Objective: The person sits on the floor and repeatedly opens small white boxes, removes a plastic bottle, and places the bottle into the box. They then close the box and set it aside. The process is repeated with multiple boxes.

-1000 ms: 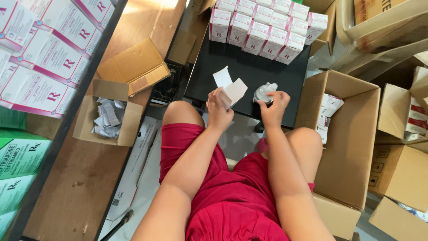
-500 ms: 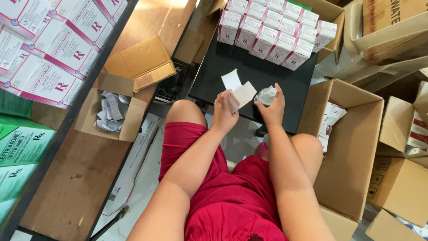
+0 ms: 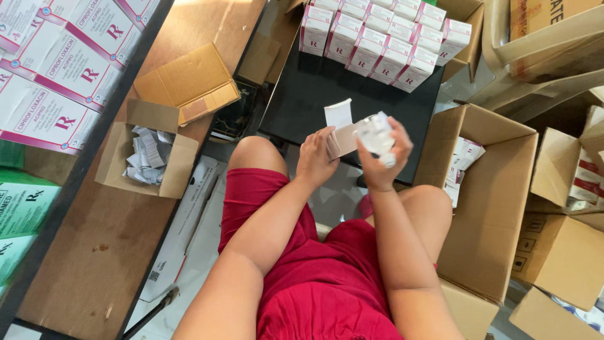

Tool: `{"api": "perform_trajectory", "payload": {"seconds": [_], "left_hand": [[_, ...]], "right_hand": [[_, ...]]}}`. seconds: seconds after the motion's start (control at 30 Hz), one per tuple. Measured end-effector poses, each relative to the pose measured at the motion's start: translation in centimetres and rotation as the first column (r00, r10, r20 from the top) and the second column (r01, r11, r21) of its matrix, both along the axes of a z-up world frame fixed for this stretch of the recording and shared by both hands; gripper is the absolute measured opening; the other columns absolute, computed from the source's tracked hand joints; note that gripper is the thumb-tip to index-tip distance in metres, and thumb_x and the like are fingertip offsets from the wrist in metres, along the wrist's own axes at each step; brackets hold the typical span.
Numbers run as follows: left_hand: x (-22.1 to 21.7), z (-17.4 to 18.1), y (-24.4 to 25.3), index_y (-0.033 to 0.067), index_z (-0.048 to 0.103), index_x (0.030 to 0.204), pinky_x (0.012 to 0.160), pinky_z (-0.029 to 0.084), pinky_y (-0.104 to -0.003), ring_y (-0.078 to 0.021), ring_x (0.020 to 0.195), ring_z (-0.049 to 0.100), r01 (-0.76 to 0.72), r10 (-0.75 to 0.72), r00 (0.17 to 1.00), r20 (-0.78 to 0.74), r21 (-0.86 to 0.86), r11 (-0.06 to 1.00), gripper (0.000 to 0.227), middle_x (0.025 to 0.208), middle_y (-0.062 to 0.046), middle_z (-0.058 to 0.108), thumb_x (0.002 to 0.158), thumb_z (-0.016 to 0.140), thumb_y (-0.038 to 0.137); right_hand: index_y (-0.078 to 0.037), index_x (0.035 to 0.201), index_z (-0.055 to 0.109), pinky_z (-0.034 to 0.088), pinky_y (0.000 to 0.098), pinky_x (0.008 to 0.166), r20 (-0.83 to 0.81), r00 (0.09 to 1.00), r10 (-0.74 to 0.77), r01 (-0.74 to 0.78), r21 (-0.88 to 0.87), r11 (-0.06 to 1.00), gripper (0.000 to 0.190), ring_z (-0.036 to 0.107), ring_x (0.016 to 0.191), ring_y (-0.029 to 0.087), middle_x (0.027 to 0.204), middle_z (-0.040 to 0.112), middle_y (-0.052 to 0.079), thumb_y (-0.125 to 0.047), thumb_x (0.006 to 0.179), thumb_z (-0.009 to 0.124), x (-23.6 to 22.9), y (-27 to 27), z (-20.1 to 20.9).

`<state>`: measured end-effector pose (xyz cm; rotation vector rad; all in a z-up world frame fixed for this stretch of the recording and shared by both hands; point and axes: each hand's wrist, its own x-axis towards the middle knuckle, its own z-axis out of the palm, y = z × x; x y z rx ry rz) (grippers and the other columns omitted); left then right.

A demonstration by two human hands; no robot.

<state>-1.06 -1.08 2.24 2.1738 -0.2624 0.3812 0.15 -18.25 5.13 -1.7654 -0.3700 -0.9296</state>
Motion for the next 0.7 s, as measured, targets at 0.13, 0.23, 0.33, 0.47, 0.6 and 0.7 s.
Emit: {"api": "perform_trajectory", "payload": {"seconds": [0.13, 0.23, 0.33, 0.47, 0.6, 0.7], "left_hand": [[0.4, -0.2, -0.3, 0.0132, 0.040, 0.143, 0.107, 0.046, -0.046, -0.0397, 0.128, 0.055, 0.058, -0.057, 0.998, 0.022, -0.065, 0.996, 0.086, 0.134, -0.016, 0.060, 0.068, 0.080, 0.000], [0.3, -0.9, -0.3, 0.0123, 0.038, 0.146, 0.107, 0.047, -0.044, -0.0401, 0.129, 0.055, 0.034, -0.037, 0.999, -0.027, -0.116, 0.993, 0.086, 0.133, -0.018, 0.059, 0.073, 0.081, 0.001], [0.4, -1.1, 0.0, 0.0124, 0.036, 0.148, 0.108, 0.046, -0.045, -0.0406, 0.131, 0.053, 0.039, -0.044, 0.998, -0.054, -0.090, 0.995, 0.089, 0.134, -0.018, 0.058, 0.072, 0.082, 0.001], [0.6, -1.1, 0.5, 0.0132, 0.036, 0.148, 0.109, 0.045, -0.044, -0.0400, 0.133, 0.051, 0.091, -0.096, 0.994, -0.056, -0.087, 0.992, 0.092, 0.137, -0.019, 0.057, 0.069, 0.082, 0.001], [0.3, -1.4, 0.3, 0.0131, 0.036, 0.149, 0.109, 0.045, -0.044, -0.0404, 0.133, 0.051, 0.120, -0.122, 0.992, -0.023, -0.080, 0.990, 0.092, 0.137, -0.019, 0.057, 0.069, 0.078, -0.003], [0.4, -1.6, 0.3, 0.0124, 0.034, 0.150, 0.111, 0.044, -0.045, -0.0404, 0.132, 0.051, 0.151, -0.147, 0.988, 0.045, -0.094, 0.984, 0.089, 0.134, -0.018, 0.058, 0.074, 0.076, -0.004]], "right_hand": [[-0.012, 0.123, 0.048, 0.045, 0.0487, 0.117, -0.026, 0.994, 0.105, -0.109, -0.267, 0.958, 0.062, 0.065, 0.124, 0.035, 0.136, 0.063, 0.016, -0.002, 0.078, 0.088, -0.4, 1.4, 1.5], [-0.013, 0.121, 0.051, 0.038, 0.0552, 0.122, -0.131, 0.983, 0.125, -0.165, -0.363, 0.917, 0.058, 0.066, 0.122, 0.034, 0.134, 0.066, 0.011, -0.005, 0.076, 0.088, -0.7, 1.4, 1.7], [-0.013, 0.120, 0.054, 0.030, 0.0606, 0.123, -0.272, 0.949, 0.158, -0.260, -0.393, 0.882, 0.059, 0.068, 0.116, 0.031, 0.128, 0.070, 0.008, -0.010, 0.072, 0.089, -1.0, 0.9, 2.6], [-0.009, 0.129, 0.058, 0.025, 0.0655, 0.121, -0.391, 0.915, 0.097, -0.288, -0.464, 0.838, 0.067, 0.068, 0.108, 0.029, 0.117, 0.071, 0.006, -0.016, 0.069, 0.088, -1.1, 0.9, 4.4], [-0.010, 0.117, 0.069, 0.029, 0.0639, 0.118, -0.410, 0.906, 0.101, -0.328, -0.532, 0.781, 0.053, 0.065, 0.115, 0.031, 0.118, 0.071, 0.007, -0.014, 0.067, 0.086, -1.7, 1.0, 5.9], [-0.009, 0.113, 0.071, 0.033, 0.0627, 0.115, -0.434, 0.889, 0.146, -0.376, -0.508, 0.775, 0.050, 0.063, 0.114, 0.031, 0.116, 0.070, 0.008, -0.012, 0.064, 0.083, -1.8, 1.1, 6.8]]}}
